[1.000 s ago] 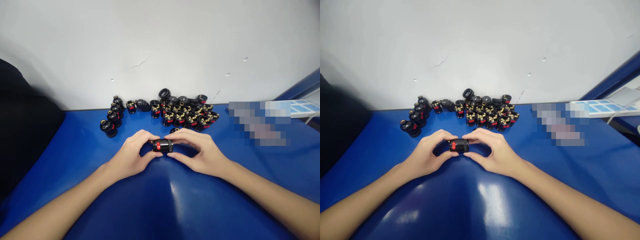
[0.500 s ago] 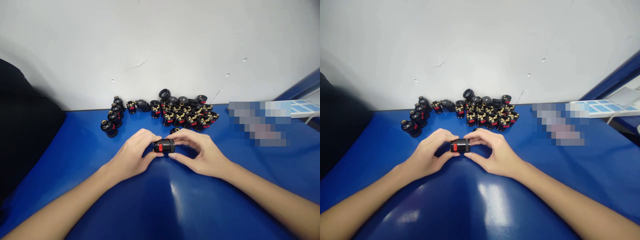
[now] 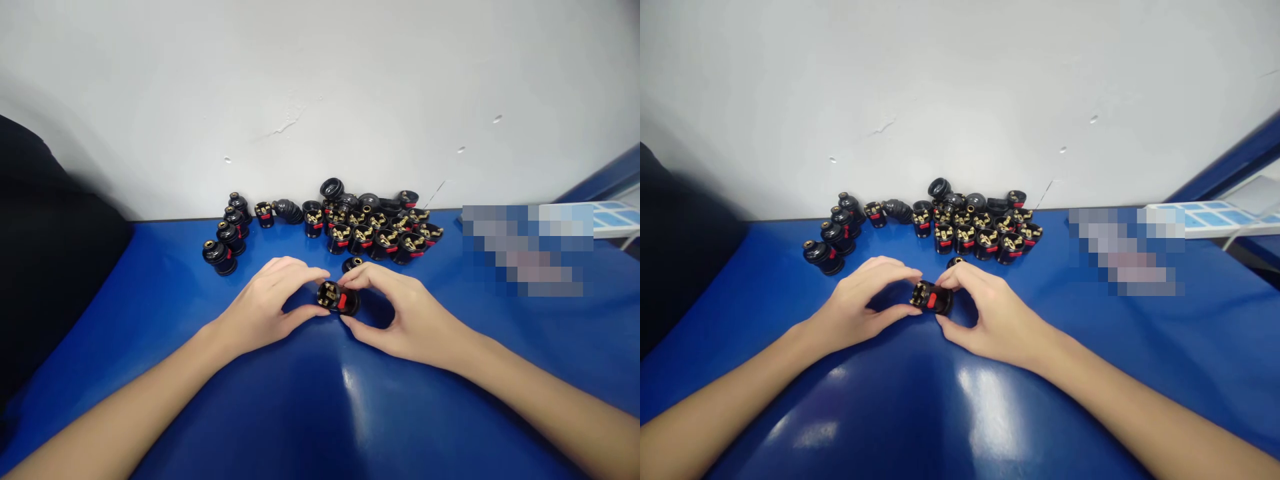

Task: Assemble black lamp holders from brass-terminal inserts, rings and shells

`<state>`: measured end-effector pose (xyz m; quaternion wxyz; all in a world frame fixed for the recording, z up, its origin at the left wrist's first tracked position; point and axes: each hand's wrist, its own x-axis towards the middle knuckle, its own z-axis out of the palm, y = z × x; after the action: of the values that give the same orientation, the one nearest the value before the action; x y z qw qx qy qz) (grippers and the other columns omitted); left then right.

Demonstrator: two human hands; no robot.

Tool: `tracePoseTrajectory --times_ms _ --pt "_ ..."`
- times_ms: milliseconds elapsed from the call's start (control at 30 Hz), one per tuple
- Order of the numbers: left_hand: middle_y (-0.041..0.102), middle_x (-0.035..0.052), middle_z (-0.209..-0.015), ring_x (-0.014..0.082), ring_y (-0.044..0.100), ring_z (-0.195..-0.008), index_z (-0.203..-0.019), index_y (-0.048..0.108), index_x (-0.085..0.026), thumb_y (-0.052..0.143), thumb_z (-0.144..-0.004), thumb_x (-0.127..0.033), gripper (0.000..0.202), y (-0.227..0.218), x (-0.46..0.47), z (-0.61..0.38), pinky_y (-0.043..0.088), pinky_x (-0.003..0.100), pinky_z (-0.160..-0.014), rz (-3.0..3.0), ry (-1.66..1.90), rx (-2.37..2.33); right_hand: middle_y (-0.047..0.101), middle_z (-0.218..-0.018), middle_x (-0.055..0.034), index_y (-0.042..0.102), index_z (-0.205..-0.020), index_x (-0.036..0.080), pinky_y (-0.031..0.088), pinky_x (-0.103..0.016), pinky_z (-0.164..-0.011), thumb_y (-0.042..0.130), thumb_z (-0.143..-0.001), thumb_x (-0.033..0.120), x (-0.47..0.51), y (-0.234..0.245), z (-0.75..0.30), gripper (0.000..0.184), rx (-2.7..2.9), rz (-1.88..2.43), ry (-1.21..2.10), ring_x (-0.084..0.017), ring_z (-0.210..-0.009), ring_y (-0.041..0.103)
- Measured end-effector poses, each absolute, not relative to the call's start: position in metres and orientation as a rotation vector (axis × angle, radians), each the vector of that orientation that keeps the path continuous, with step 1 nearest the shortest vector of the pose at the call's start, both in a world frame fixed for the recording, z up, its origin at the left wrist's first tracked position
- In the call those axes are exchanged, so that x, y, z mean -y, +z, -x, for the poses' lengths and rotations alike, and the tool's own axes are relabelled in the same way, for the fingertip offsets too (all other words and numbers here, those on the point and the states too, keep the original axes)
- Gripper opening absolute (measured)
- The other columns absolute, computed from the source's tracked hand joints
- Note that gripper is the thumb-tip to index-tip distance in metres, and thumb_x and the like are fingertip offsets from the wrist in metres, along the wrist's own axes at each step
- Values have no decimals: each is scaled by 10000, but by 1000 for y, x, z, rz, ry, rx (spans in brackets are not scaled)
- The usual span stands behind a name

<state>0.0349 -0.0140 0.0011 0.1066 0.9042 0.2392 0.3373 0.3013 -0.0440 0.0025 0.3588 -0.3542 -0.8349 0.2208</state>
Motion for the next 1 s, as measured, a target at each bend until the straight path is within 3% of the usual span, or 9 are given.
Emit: tracePoseTrajectory --times_ms 133,300,400,500,600,700,833,900,1000 --pt "774 76 -1237 230 713 -1156 -1398 575 -231 778 -1002 -326 455 1 12 -32 545 428 -1053 -2609 907 -796 760 -1055 -68 579 -999 263 635 -407 -815 795 -832 184 43 5 -308 284 2179 995 532 -263 -938 754" --pt "760 90 -1265 246 696 -1202 -1354 609 -220 729 -1031 -297 353 0 10 -30 533 446 -1077 -2580 850 -900 744 -1045 -77 641 -1000 248 601 -382 -740 816 -889 286 40 8 -318 210 2270 1107 548 -238 -840 708" --pt "770 83 -1202 247 697 -1153 -1291 647 -213 709 -1043 -294 268 0 9 -30 532 455 -1057 -2590 814 -908 745 -1056 -88 660 -1083 247 599 -364 -705 910 -838 499 37 12 -327 431 2310 1121 509 -251 -845 718" --pt "758 87 -1221 247 684 -1179 -1276 660 -207 699 -1048 -295 246 -1 8 -29 527 459 -1068 -2595 808 -918 736 -948 -75 650 -1072 239 579 -350 -625 931 -726 688 33 15 -338 633 2289 1201 433 -245 -752 703" --pt "748 92 -1243 250 675 -1202 -1282 660 -205 695 -1049 -288 250 -1 8 -29 528 461 -1079 -2587 799 -940 731 -916 -77 669 -1224 187 568 -347 -597 853 -782 753 30 14 -346 742 2325 1316 374 -237 -700 696" --pt "742 99 -1263 260 667 -1218 -1299 655 -207 697 -1045 -285 269 -2 7 -28 534 467 -1082 -2577 786 -961 737 -964 -89 634 -1440 154 585 -350 -638 764 -897 723 30 10 -346 798 2413 1338 339 -251 -753 726" --pt "719 109 -1335 267 647 -1277 -1383 618 -209 710 -1035 -296 370 -2 8 -28 521 470 -1126 -2562 807 -970 718 -1030 -78 625 -1537 255 602 -347 -721 726 -977 629 33 5 -338 680 2476 1236 323 -258 -856 741" --pt "699 114 -1379 263 632 -1308 -1445 589 -213 711 -1035 -302 437 -2 8 -28 510 464 -1156 -2555 817 -947 708 -1038 -70 645 -1517 271 603 -341 -749 743 -986 577 34 4 -334 620 2474 1191 367 -249 -875 736" --pt "680 105 -1421 254 609 -1332 -1502 575 -246 698 -1046 -283 474 -2 8 -28 495 460 -1175 -2570 794 -871 701 -1045 -69 743 -1317 229 599 -338 -799 765 -993 492 34 3 -328 417 2431 1132 475 -237 -908 724"
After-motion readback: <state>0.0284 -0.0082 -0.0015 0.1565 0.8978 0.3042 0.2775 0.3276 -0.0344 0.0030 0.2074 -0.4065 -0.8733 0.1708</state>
